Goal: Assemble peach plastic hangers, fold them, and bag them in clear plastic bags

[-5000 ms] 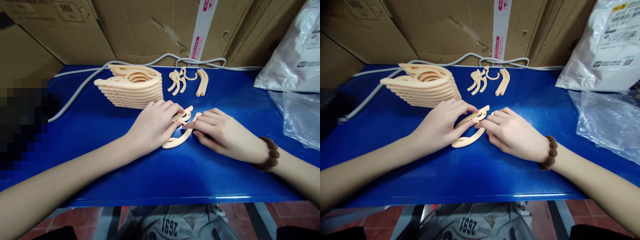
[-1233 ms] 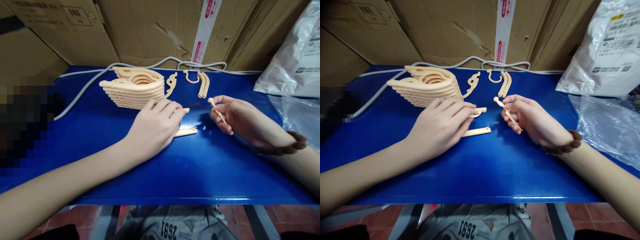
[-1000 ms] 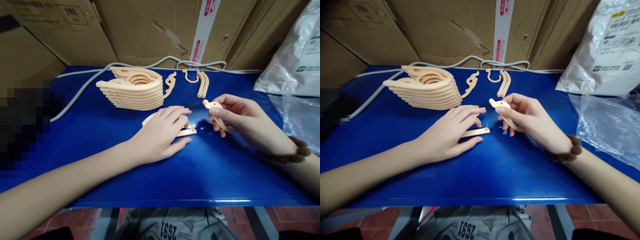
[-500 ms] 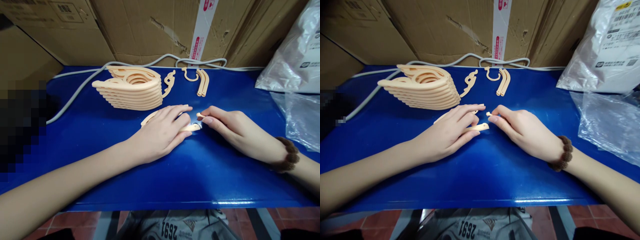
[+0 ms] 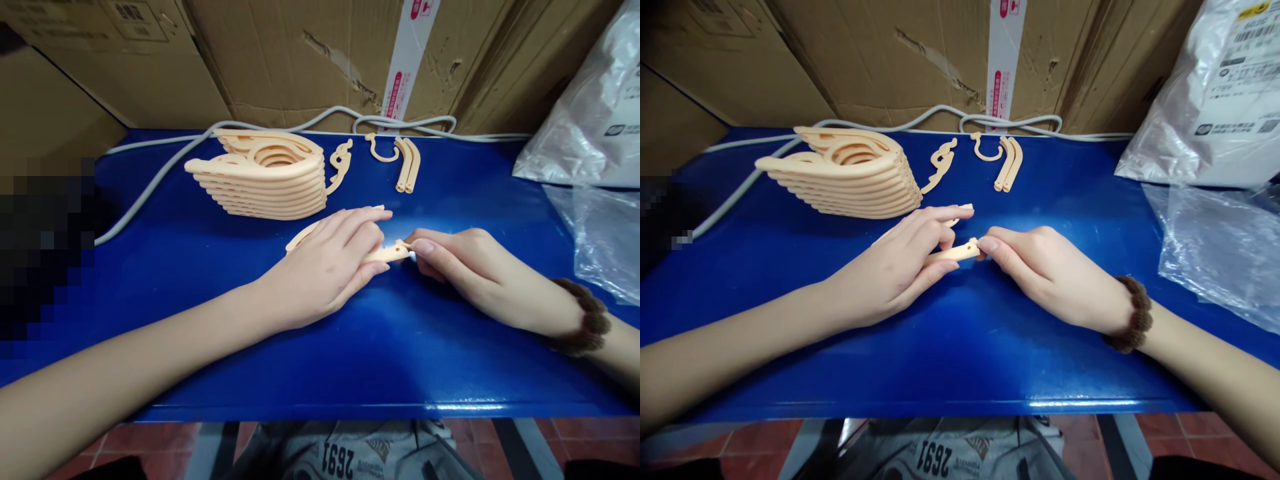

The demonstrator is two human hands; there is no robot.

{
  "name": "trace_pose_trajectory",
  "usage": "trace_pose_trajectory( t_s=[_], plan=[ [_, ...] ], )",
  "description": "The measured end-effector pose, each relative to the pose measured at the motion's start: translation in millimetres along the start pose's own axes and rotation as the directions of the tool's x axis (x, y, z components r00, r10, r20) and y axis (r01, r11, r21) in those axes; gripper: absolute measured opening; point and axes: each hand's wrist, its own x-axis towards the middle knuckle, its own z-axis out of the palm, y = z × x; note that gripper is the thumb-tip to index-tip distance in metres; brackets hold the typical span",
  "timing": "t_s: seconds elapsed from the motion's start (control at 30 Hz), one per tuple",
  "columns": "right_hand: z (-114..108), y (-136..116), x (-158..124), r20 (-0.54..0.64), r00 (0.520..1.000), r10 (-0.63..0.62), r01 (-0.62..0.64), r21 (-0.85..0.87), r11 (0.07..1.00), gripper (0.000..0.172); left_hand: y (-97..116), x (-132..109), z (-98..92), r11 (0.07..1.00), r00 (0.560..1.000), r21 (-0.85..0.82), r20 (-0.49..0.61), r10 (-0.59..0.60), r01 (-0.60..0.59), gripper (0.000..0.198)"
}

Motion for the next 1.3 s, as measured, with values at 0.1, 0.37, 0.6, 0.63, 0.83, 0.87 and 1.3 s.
trace_pose_trajectory(
  t_s=[0.1, 0.37, 0.6, 0.63, 0.83, 0.87, 1.3],
  plan=[
    [0, 1, 0, 0.038, 0.999, -0.02, 0.02, -0.006, 1.0, 0.041, 0, 1, -1.6, 1.0, 1.0, -0.006, 0.008, 0.0, 0.0, 0.013],
    [6, 8, -5, 0.012, 0.992, -0.124, 0.124, -0.189, 0.974, 0.035, 2, 3, -4.1, 0.998, 0.997, 0.054, 0.082, 0.005, -0.01, 0.025],
    [8, 11, -12, -0.045, 0.983, -0.176, 0.14, -0.429, 0.892, 0.039, 1, 2, -3.1, 0.995, 0.993, 0.098, 0.118, 0.017, -0.028, 0.032],
    [9, 11, -12, -0.049, 0.981, -0.186, 0.145, -0.449, 0.882, 0.039, 0, 2, -2.9, 0.994, 0.994, 0.1, 0.111, 0.021, -0.032, 0.032],
    [10, 12, -13, -0.075, 0.966, -0.248, 0.16, -0.581, 0.798, 0.039, 0, 3, -3.9, 0.994, 0.992, 0.096, 0.121, 0.037, -0.049, 0.033],
    [10, 12, -13, -0.079, 0.964, -0.256, 0.16, -0.597, 0.786, 0.039, 0, 3, -4.2, 0.994, 0.992, 0.097, 0.121, 0.039, -0.051, 0.033],
    [10, 10, -13, -0.065, 0.955, -0.288, 0.145, -0.747, 0.649, 0.04, -1, 3, -5.8, 0.993, 0.988, 0.106, 0.153, 0.026, -0.043, 0.034]
  ],
)
